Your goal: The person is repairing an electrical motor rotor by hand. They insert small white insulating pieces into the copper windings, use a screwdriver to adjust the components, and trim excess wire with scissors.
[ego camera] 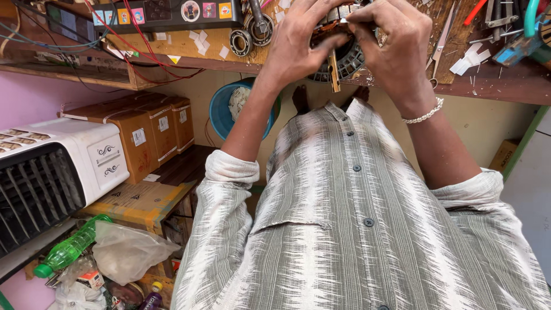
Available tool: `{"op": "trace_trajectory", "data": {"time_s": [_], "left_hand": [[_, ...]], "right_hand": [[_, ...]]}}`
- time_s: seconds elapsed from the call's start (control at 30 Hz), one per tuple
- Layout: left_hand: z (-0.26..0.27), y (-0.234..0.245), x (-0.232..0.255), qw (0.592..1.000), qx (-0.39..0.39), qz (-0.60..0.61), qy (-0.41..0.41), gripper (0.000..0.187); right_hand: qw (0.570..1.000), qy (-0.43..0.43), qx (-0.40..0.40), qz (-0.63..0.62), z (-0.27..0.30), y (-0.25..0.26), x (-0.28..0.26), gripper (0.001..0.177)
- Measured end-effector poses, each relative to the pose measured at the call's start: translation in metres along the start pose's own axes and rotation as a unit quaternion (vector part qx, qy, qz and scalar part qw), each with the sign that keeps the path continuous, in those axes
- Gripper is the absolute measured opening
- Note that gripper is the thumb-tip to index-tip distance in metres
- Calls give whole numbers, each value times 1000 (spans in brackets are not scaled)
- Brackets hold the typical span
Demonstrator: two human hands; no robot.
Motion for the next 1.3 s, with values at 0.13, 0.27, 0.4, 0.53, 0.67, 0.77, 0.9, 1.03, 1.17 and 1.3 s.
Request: {"op": "trace_trajectory", "data": {"time_s": [0.13,0.27,0.4,0.53,0.67,0.77,0.9,1.03,1.17,1.3], "left_hand": [[-2,-1,-16,996,-26,83,0,52],[0,-9,-28,968,-91,224,63,41],[-4,-9,-24,961,-127,207,133,39],[-7,-5,-10,975,-112,130,140,37],[-4,0,3,989,-79,48,112,36],[-4,1,9,993,-80,37,81,37],[-3,2,15,997,-55,39,36,40],[-2,0,16,998,-51,29,14,40],[1,-4,13,996,-75,36,16,41],[7,-8,17,998,-68,8,-15,41]], "right_hand": [[1000,-10,17,-19,2,2,1,14],[998,-12,32,-46,9,2,9,13],[999,-6,7,-47,13,-1,17,13],[999,-8,-11,-36,18,0,21,12],[1000,11,-12,-24,15,1,8,13],[1000,19,-11,-1,10,2,-1,14],[997,47,-26,53,9,0,-14,19],[990,79,-36,111,13,-4,-23,23],[986,72,-33,145,23,-13,-18,26],[984,70,0,166,33,-18,-18,23]]}}
Point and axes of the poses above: each hand's wrist, its own z-axis away from the middle knuckle, its own y-axis out of the back of the hand, x = y × z, the point moved 8 cm from there along -z, towards the middle knuckle, and after that the axes turned 4 degrees about -z, right-handed, at the moved point
